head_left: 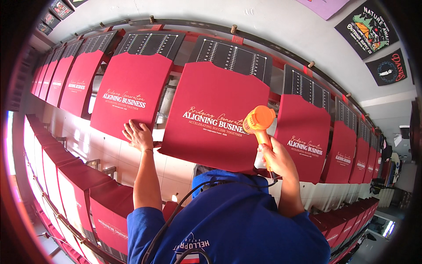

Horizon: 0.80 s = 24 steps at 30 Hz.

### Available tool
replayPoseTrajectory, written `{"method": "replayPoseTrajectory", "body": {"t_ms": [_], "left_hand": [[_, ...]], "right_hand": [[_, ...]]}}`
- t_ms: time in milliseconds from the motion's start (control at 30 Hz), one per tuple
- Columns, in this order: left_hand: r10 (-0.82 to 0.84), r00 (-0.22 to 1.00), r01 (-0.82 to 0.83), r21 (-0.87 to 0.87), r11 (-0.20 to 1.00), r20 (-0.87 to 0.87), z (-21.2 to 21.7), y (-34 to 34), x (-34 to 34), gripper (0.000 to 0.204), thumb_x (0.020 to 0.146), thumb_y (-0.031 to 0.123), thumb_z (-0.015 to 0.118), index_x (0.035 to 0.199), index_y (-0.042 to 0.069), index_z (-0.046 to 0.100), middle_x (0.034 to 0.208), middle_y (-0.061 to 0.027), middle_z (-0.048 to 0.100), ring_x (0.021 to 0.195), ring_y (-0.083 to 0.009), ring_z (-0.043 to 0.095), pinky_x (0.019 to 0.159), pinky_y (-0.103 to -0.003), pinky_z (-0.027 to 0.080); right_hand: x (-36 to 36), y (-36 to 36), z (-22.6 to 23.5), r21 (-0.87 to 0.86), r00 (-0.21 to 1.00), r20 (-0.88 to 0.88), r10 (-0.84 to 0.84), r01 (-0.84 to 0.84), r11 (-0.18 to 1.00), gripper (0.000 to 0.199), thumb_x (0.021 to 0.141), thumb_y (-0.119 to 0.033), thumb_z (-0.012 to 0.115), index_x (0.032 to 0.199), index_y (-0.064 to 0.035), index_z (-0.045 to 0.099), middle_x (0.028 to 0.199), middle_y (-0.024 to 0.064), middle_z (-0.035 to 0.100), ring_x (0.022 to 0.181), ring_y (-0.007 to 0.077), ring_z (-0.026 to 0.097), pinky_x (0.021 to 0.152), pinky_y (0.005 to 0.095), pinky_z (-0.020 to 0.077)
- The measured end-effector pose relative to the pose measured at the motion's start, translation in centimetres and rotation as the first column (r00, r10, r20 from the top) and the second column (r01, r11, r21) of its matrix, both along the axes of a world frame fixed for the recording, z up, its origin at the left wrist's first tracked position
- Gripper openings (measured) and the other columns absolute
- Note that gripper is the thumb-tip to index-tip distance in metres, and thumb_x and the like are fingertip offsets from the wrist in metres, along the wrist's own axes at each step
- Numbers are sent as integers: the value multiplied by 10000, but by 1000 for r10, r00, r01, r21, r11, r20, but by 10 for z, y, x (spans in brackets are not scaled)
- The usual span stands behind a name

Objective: The person dries a red t-shirt on a screen printing pallet using a heat gun, moving the gun back and forth across the printed design while smoothing the fabric by hand.

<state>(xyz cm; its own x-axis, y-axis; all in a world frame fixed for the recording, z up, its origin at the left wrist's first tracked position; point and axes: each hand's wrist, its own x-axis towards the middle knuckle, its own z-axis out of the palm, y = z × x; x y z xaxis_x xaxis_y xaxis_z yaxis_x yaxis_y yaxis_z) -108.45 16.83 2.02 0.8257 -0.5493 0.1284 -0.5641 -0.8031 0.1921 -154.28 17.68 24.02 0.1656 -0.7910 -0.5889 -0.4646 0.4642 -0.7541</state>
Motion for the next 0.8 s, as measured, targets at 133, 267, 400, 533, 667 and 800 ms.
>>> {"method": "replayPoseTrajectory", "body": {"t_ms": [133,267,400,533,667,800], "left_hand": [[3,1000,-3,-4,1000,0,-1,1,2,582,974,432,429,1511,210,396,1611,-63,290,1498,-316,209,1073,-635,320],[9,1000,-9,2,1000,-19,0,0,1,593,971,442,423,1522,228,375,1622,-47,271,1505,-305,191,1092,-643,291],[4,1000,-4,6,1000,-10,1,-1,1,581,974,429,430,1513,213,394,1616,-56,282,1502,-310,198,1078,-626,318],[12,1000,-12,1,1000,-16,3,0,-2,584,975,430,429,1516,216,389,1617,-53,281,1502,-309,198,1081,-624,315],[7,1000,-7,-1,1000,-15,1,0,1,584,974,430,429,1518,221,387,1619,-47,279,1503,-307,195,1085,-626,311],[13,1000,-13,3,1000,-22,2,0,-1,584,974,430,430,1519,225,385,1620,-41,277,1504,-304,194,1087,-629,309]], "right_hand": [[-6,-2,4,45,990,136,-36,30,999,307,1033,-235,520,1219,10,511,931,52,604,662,88,569,574,255,512],[-2,0,4,24,1000,-3,-16,16,1000,311,1034,-240,516,1223,6,514,940,52,611,659,92,572,571,258,521],[-7,2,1,-40,997,29,-64,66,997,274,1022,-252,537,1128,0,522,857,49,603,581,97,565,526,274,505],[-11,2,-1,-30,999,23,-45,46,998,281,1021,-255,537,1144,-3,526,865,48,607,598,91,573,509,265,497],[-13,4,-4,-62,999,15,-46,47,997,288,1015,-262,548,1137,-2,525,848,46,594,602,92,578,493,262,489],[-18,2,3,-2,993,77,-87,87,996,291,1010,-260,555,1126,6,526,834,53,585,603,110,582,517,281,503]]}}
